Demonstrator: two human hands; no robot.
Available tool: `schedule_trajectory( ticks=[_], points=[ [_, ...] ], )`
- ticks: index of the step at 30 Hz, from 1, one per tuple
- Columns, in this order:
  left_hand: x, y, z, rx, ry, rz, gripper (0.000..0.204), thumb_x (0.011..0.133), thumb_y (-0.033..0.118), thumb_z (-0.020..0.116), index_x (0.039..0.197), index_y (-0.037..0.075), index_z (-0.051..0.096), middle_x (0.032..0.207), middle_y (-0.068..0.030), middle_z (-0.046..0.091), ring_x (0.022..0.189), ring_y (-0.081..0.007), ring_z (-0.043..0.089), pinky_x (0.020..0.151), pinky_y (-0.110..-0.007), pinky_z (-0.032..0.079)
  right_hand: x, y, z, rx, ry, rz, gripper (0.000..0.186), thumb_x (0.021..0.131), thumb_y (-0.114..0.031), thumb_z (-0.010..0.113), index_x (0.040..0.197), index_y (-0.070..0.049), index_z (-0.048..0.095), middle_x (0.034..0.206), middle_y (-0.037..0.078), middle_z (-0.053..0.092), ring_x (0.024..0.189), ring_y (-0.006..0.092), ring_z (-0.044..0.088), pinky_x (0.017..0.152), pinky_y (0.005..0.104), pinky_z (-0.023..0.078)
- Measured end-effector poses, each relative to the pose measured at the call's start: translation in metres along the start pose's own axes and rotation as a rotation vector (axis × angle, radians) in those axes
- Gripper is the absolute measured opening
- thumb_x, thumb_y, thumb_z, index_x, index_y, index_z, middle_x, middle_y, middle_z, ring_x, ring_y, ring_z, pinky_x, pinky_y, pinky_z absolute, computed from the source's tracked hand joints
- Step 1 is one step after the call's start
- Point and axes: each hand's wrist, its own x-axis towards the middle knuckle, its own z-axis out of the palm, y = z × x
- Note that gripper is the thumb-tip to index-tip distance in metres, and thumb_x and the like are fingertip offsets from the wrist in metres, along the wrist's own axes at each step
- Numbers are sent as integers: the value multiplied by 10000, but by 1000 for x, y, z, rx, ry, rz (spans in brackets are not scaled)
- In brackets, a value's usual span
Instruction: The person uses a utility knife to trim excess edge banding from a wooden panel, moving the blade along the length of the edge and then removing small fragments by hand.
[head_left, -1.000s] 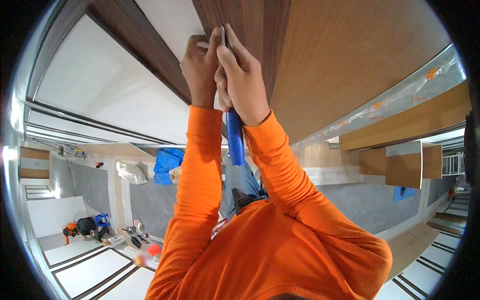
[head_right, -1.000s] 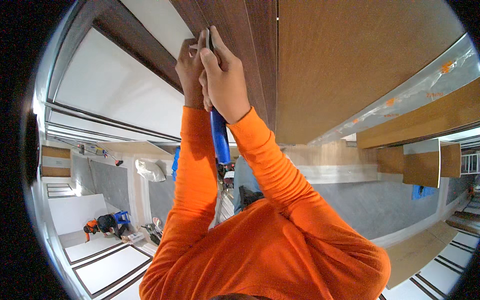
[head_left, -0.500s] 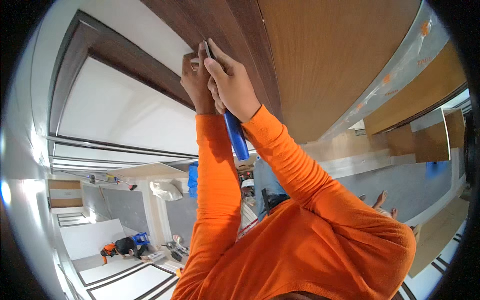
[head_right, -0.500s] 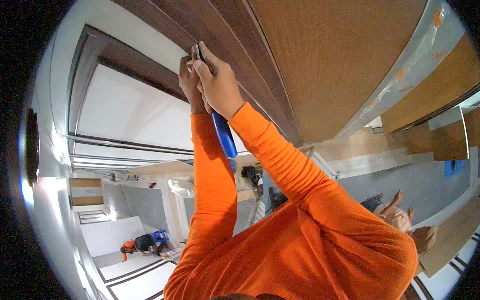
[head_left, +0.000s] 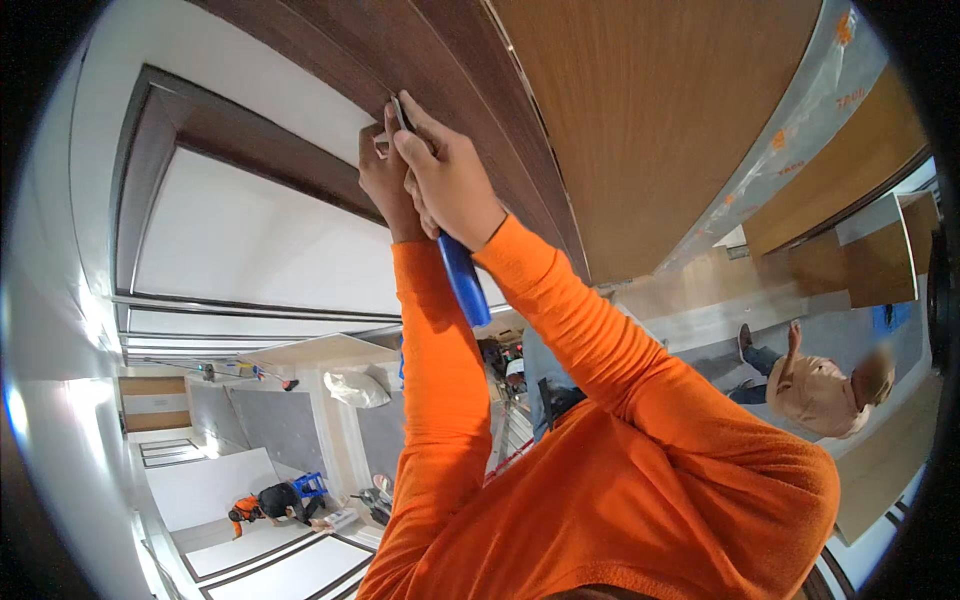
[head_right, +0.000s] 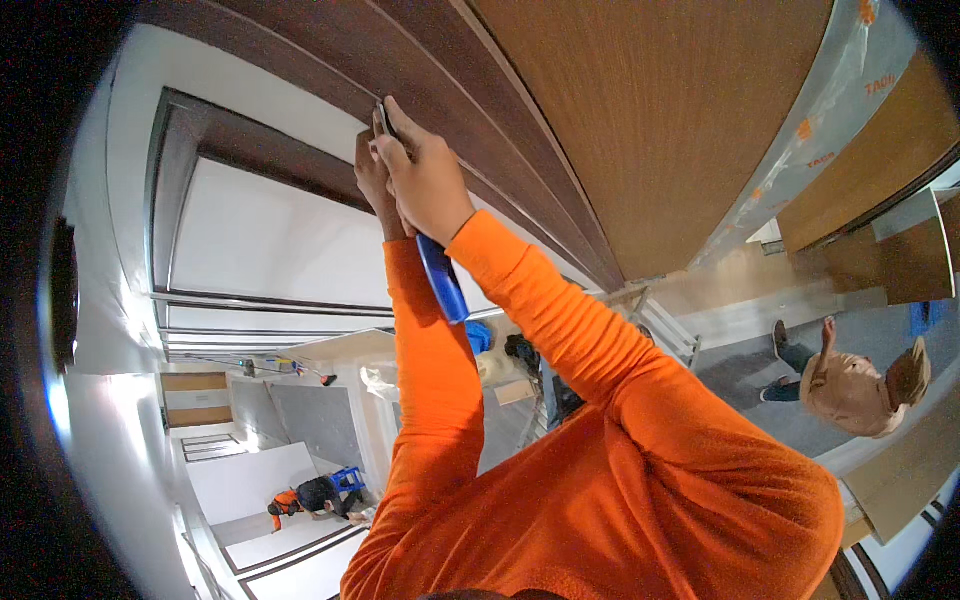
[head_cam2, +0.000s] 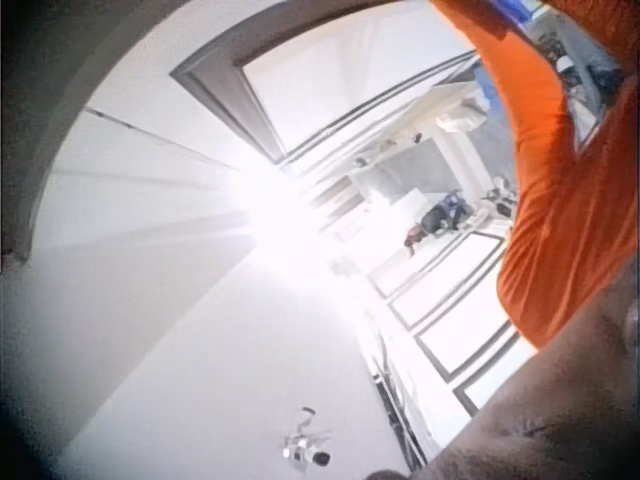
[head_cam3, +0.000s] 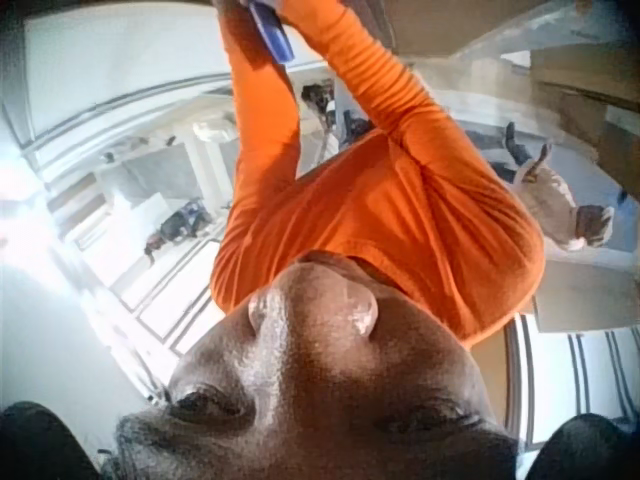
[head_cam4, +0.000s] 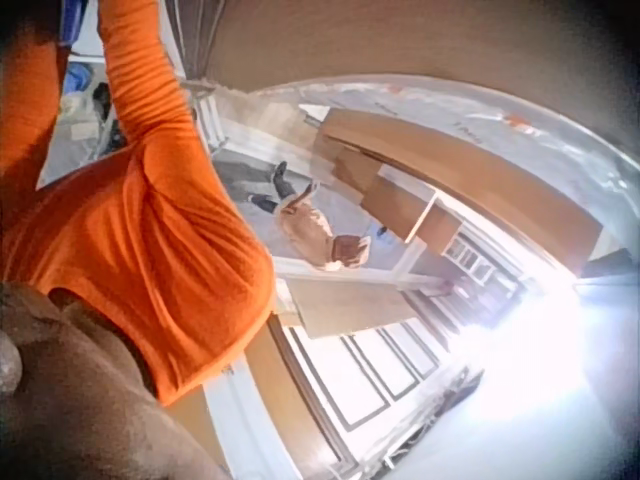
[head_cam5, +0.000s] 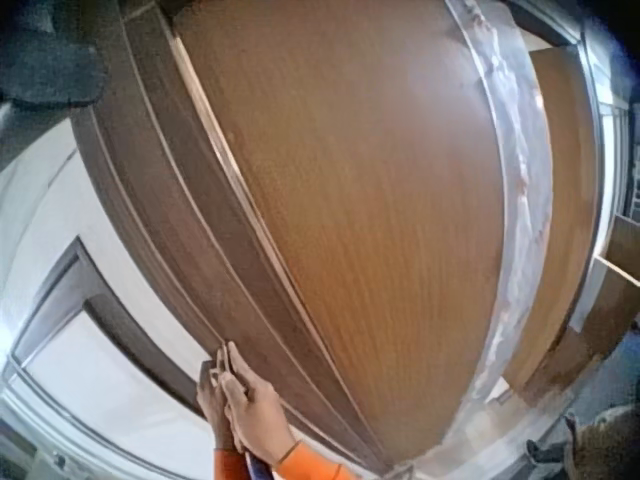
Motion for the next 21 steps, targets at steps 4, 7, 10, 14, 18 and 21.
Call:
schedule_trajectory(
  ticks=[4, 7, 10, 14, 18, 21],
  points=[
    [2, -1, -3, -30, -19, 43, 606, 975, 636, 580, 956, 34, 642, 789, -157, 690, 692, -264, 689, 628, -403, 540, 5, -1, -3, 5, -35, -7, 531, 1084, -181, 471, 1586, -55, 353, 565, -35, 443, 368, 54, 364, 339, 249, 346],
    [4, -4, 1, 29, -12, 130, 618, 981, 634, 570, 955, 20, 639, 797, -156, 698, 727, -265, 703, 645, -384, 547, 5, 0, -2, -9, -5, -11, 523, 1087, -181, 462, 1587, -65, 358, 565, -35, 440, 371, 55, 362, 343, 247, 344],
    [2, 7, 3, -75, -32, -26, 638, 971, 640, 577, 988, 6, 650, 806, -165, 698, 759, -278, 704, 670, -389, 556, 10, -2, -7, -34, -25, -36, 522, 1088, -179, 457, 1592, -86, 358, 564, -35, 436, 372, 52, 361, 346, 237, 338],
    [9, -14, -4, -1, -58, 19, 673, 957, 657, 582, 1064, -6, 637, 960, -150, 701, 919, -265, 698, 681, -384, 559, -22, -3, -15, 31, -123, 52, 532, 1089, -189, 457, 1605, -124, 342, 554, -43, 426, 361, 54, 345, 349, 229, 330],
    [-7, 12, -3, -129, -1, -70, 578, 934, 523, 701, 1123, -15, 608, 1114, -138, 635, 1036, -246, 637, 754, -384, 576, -79, 19, -56, -37, -157, 189, 546, 1096, -219, 468, 1615, -144, 318, 535, -47, 418, 351, 59, 345, 346, 232, 326],
    [-5, 16, 11, -67, 171, 243, 561, 900, 444, 787, 1141, -24, 594, 1061, -110, 601, 900, -212, 602, 813, -340, 527, -113, 46, -101, 36, -117, 442, 578, 1084, -256, 512, 1614, -149, 308, 589, -16, 469, 367, 62, 375, 348, 233, 326]
  ],
)
